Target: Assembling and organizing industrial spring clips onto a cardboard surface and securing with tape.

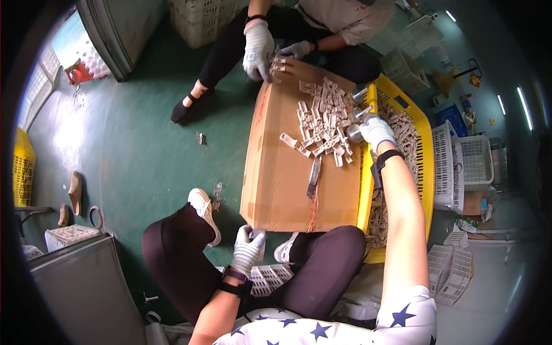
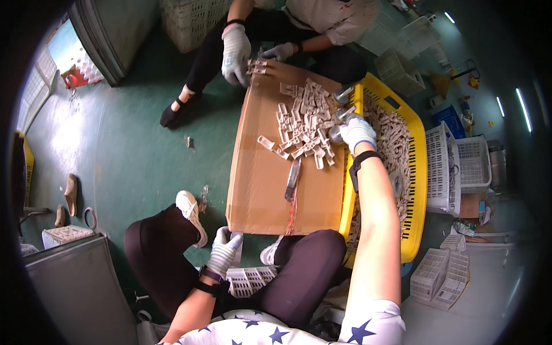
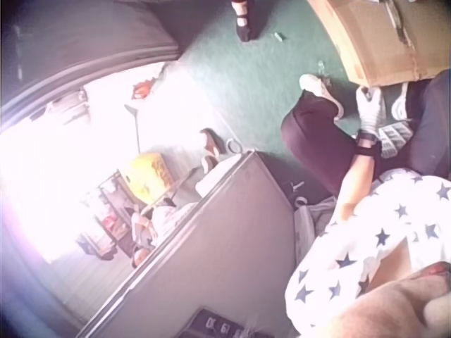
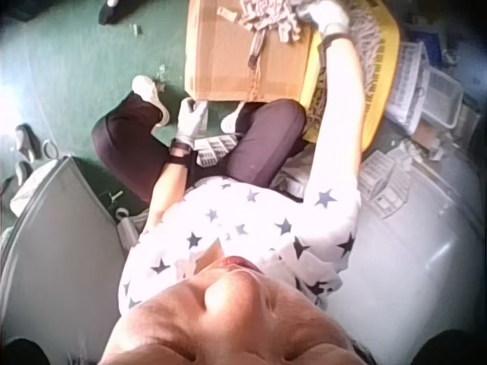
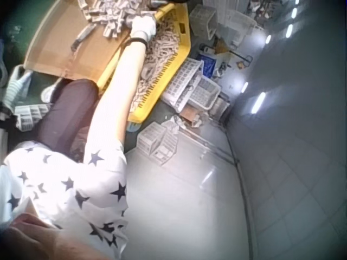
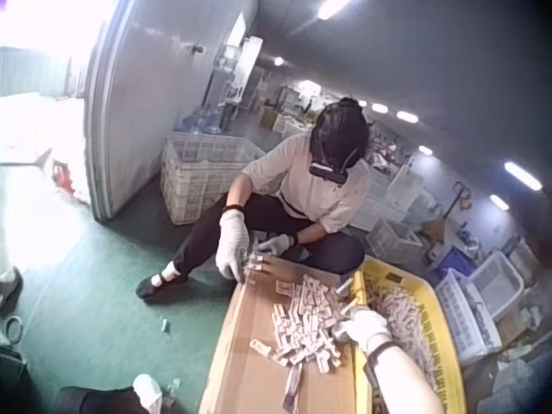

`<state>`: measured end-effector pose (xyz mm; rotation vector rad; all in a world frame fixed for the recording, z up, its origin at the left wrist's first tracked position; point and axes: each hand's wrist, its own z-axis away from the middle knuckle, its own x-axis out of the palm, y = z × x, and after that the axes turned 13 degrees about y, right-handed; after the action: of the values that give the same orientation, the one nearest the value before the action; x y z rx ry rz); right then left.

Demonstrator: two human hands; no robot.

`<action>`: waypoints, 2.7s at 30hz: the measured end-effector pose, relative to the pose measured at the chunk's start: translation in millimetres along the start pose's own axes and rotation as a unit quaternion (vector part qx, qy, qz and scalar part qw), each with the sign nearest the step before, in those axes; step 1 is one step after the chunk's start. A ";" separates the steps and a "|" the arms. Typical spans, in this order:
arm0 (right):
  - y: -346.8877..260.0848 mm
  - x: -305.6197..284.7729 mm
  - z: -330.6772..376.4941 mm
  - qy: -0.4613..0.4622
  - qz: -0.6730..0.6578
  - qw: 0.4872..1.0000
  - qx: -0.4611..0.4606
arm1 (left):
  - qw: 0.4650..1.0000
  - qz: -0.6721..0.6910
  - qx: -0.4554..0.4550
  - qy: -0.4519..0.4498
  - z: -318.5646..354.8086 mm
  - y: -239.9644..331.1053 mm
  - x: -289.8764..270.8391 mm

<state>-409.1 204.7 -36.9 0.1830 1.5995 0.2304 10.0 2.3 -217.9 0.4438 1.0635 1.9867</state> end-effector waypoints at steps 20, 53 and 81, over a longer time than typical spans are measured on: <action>67.4 14.5 33.2 -0.107 -0.286 0.952 0.035 | 0.999 0.005 -0.052 -0.013 -8.2 5.6 2.3; 51.1 101.9 74.7 0.212 -0.415 0.880 0.092 | 0.997 0.058 -0.042 -0.024 -5.3 -2.4 -1.0; -72.6 46.7 391.5 0.053 -0.639 0.767 -0.022 | 0.973 0.161 -0.066 -0.152 18.2 4.0 -1.2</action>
<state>-18.2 160.3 -114.2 -0.9779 1.4972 -0.8040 20.0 9.6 -204.0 0.8607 0.6957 2.1647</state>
